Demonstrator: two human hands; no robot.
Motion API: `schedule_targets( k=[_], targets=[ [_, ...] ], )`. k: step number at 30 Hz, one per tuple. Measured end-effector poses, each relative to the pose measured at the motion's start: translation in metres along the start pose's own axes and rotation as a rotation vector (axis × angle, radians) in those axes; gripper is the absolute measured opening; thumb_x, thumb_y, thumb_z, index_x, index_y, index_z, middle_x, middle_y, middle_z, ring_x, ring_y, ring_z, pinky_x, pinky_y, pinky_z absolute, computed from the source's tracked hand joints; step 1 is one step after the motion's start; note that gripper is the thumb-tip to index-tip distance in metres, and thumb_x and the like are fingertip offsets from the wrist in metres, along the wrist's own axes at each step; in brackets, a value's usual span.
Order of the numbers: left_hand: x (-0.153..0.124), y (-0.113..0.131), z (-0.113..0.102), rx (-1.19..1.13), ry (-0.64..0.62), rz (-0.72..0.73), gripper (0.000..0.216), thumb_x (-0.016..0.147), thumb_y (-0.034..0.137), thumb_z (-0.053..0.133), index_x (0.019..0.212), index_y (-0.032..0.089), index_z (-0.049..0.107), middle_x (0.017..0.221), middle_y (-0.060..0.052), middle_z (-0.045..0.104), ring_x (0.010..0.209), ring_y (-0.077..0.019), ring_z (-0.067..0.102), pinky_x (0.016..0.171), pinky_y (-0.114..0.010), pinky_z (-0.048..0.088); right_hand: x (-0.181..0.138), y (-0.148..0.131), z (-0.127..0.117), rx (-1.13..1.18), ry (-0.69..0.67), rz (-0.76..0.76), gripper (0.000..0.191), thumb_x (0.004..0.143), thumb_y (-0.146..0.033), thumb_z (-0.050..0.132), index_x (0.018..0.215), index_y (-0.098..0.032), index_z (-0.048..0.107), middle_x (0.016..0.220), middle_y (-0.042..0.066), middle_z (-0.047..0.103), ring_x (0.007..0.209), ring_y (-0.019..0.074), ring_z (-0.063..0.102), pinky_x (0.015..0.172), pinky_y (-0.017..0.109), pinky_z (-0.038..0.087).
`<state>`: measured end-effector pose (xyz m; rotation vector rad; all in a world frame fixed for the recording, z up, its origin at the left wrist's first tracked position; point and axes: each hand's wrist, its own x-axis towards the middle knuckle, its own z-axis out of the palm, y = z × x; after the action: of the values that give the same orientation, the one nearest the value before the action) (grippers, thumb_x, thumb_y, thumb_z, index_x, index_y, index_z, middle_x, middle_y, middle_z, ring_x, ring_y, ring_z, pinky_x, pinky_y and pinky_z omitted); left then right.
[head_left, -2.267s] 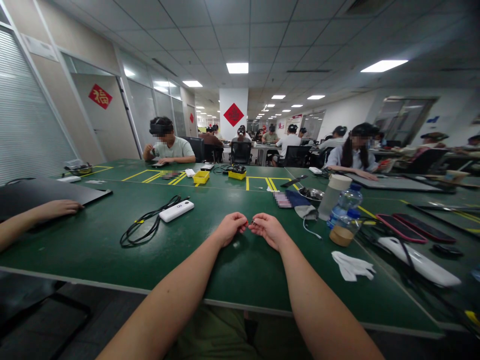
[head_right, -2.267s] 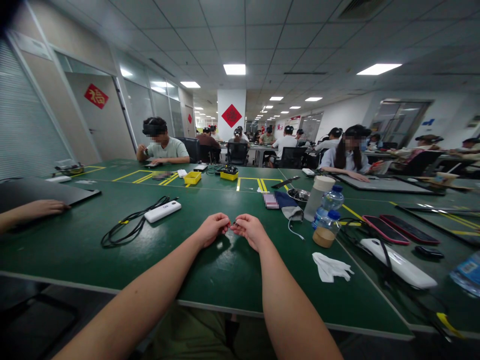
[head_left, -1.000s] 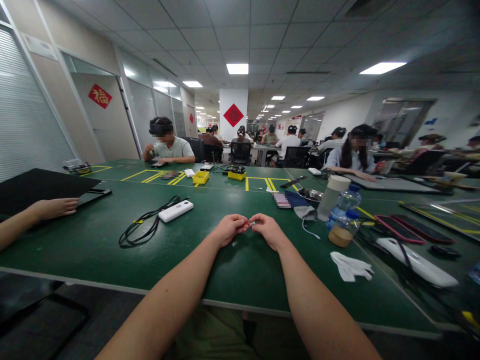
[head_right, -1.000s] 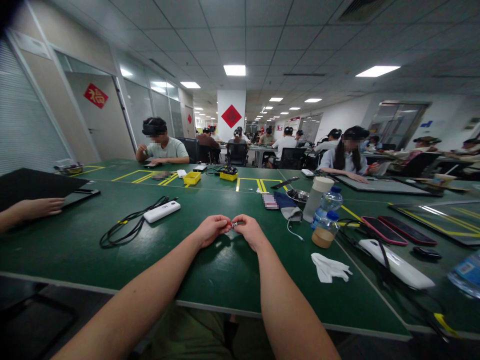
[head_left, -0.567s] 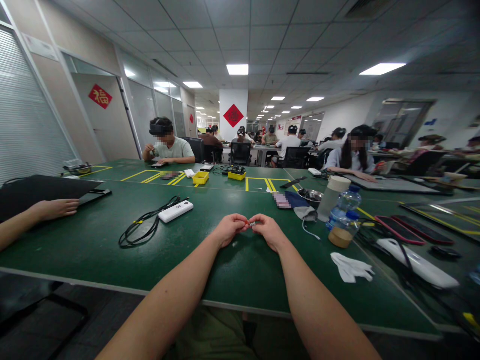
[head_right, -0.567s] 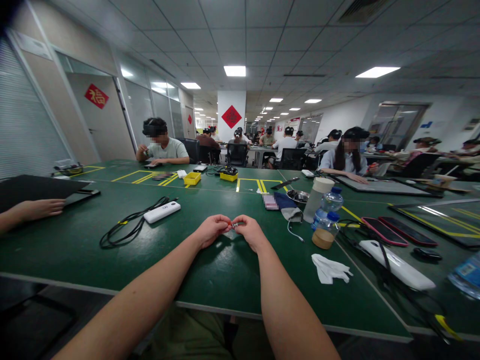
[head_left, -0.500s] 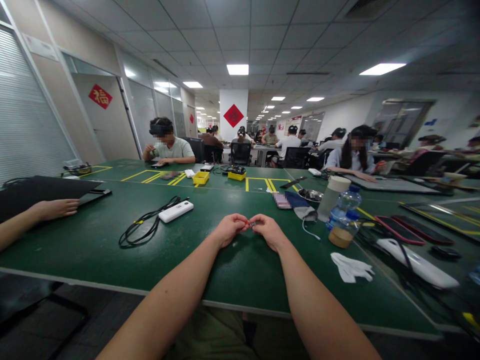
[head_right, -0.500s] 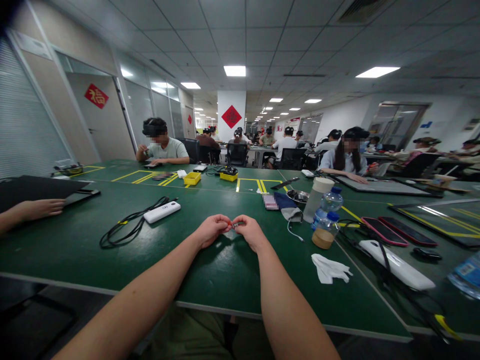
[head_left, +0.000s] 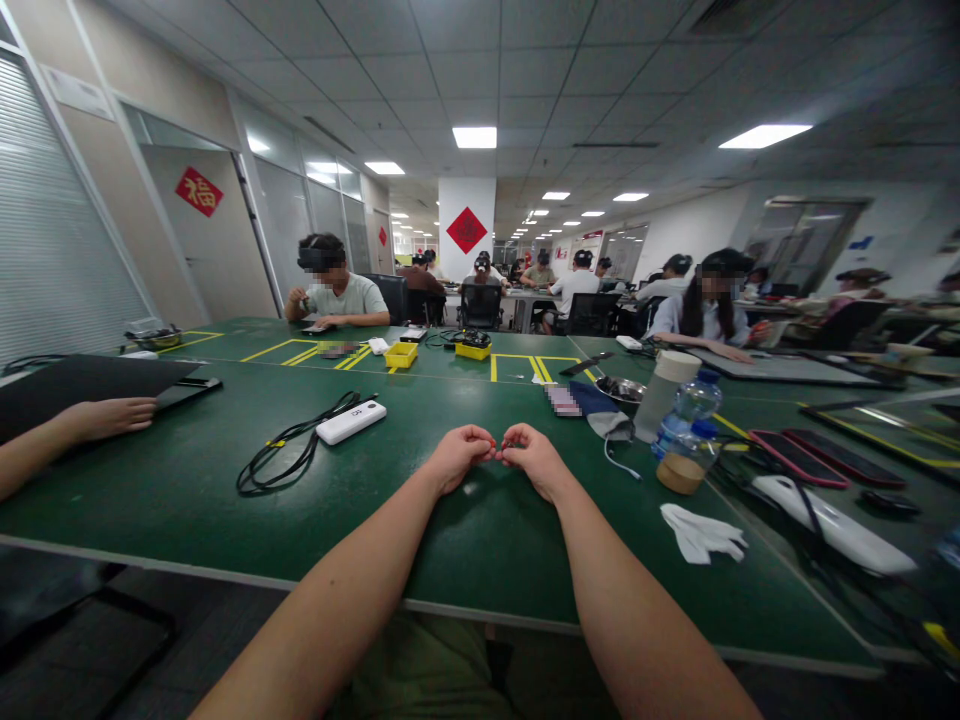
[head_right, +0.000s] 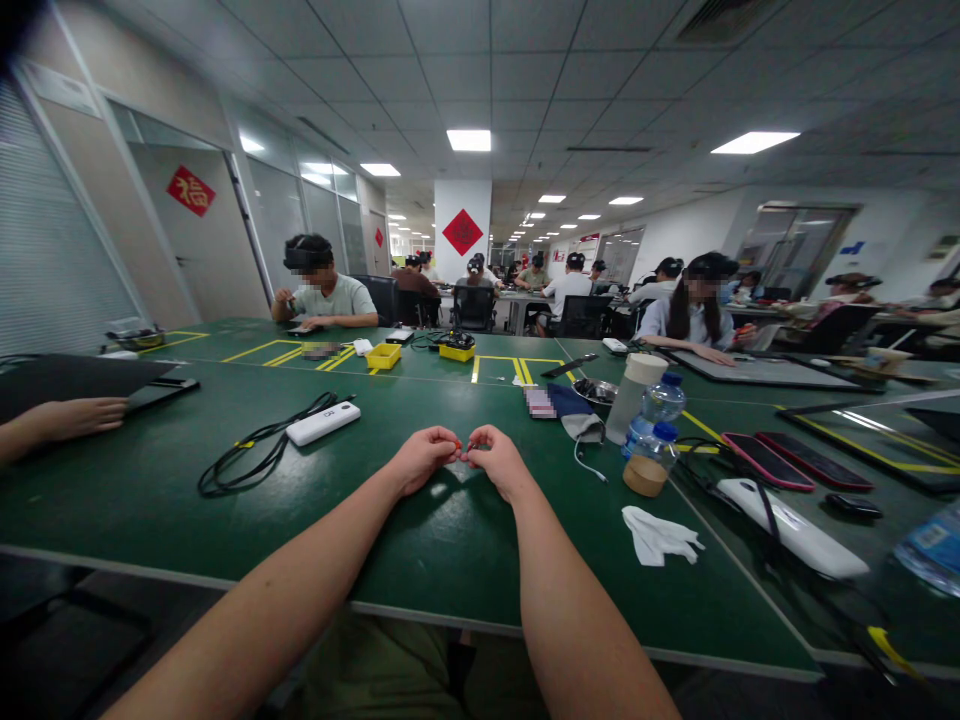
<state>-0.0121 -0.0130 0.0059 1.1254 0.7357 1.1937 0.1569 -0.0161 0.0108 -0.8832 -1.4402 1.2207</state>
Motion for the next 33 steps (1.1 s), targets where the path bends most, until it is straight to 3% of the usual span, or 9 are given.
schedule_targets(
  k=[3, 6, 16, 22, 27, 33],
  targets=[
    [0.001, 0.001, 0.0, 0.007, 0.027, 0.009, 0.024, 0.065, 0.016, 0.071, 0.087, 0.012, 0.063, 0.079, -0.005, 0.065, 0.062, -0.0081, 0.058, 0.063, -0.022, 0.047, 0.002, 0.001, -0.001, -0.005, 0.015, -0.017, 0.035, 0.059, -0.016, 0.067, 0.093, -0.019, 0.059, 0.082, -0.001, 0.061, 0.071, 0.0147, 0.061, 0.064, 0.026, 0.045],
    [0.001, 0.002, 0.001, 0.024, 0.02, -0.004, 0.023, 0.066, 0.016, 0.07, 0.088, 0.011, 0.065, 0.076, -0.005, 0.065, 0.059, -0.007, 0.056, 0.062, -0.021, 0.045, 0.003, 0.002, -0.003, -0.081, 0.015, -0.062, 0.024, 0.061, -0.017, 0.066, 0.085, -0.017, 0.062, 0.079, 0.0, 0.063, 0.071, 0.0129, 0.058, 0.068, 0.026, 0.043],
    [0.003, -0.001, -0.001, 0.014, 0.008, 0.034, 0.019, 0.063, 0.01, 0.069, 0.082, 0.011, 0.064, 0.078, -0.006, 0.066, 0.07, -0.0118, 0.062, 0.075, -0.027, 0.049, 0.002, -0.001, 0.0, -0.004, 0.023, -0.079, 0.027, 0.057, -0.017, 0.071, 0.08, -0.019, 0.058, 0.078, 0.0, 0.063, 0.073, 0.0146, 0.059, 0.072, 0.028, 0.046],
    [0.002, -0.002, 0.0, 0.049, 0.033, 0.053, 0.019, 0.063, 0.011, 0.069, 0.081, 0.012, 0.065, 0.081, -0.006, 0.067, 0.074, -0.0122, 0.062, 0.079, -0.028, 0.048, 0.002, 0.002, -0.003, -0.117, 0.059, -0.087, 0.016, 0.062, -0.02, 0.068, 0.076, -0.017, 0.06, 0.071, 0.0, 0.062, 0.065, 0.0128, 0.055, 0.066, 0.027, 0.043],
    [0.001, -0.002, 0.001, 0.086, 0.042, 0.042, 0.016, 0.063, 0.013, 0.07, 0.078, 0.012, 0.065, 0.08, -0.006, 0.067, 0.07, -0.0113, 0.061, 0.074, -0.025, 0.048, 0.004, 0.007, -0.003, -0.082, 0.079, -0.051, 0.024, 0.06, -0.026, 0.073, 0.078, -0.018, 0.058, 0.07, 0.0, 0.062, 0.063, 0.0143, 0.058, 0.066, 0.029, 0.046],
    [0.003, -0.004, 0.001, 0.109, 0.042, 0.034, 0.029, 0.062, 0.008, 0.07, 0.09, 0.011, 0.066, 0.084, -0.007, 0.069, 0.072, -0.0119, 0.062, 0.074, -0.026, 0.047, 0.008, 0.009, -0.006, -0.062, 0.107, -0.078, 0.037, 0.055, -0.026, 0.076, 0.087, -0.018, 0.059, 0.081, 0.001, 0.063, 0.074, 0.0163, 0.062, 0.073, 0.031, 0.048]
  ],
)
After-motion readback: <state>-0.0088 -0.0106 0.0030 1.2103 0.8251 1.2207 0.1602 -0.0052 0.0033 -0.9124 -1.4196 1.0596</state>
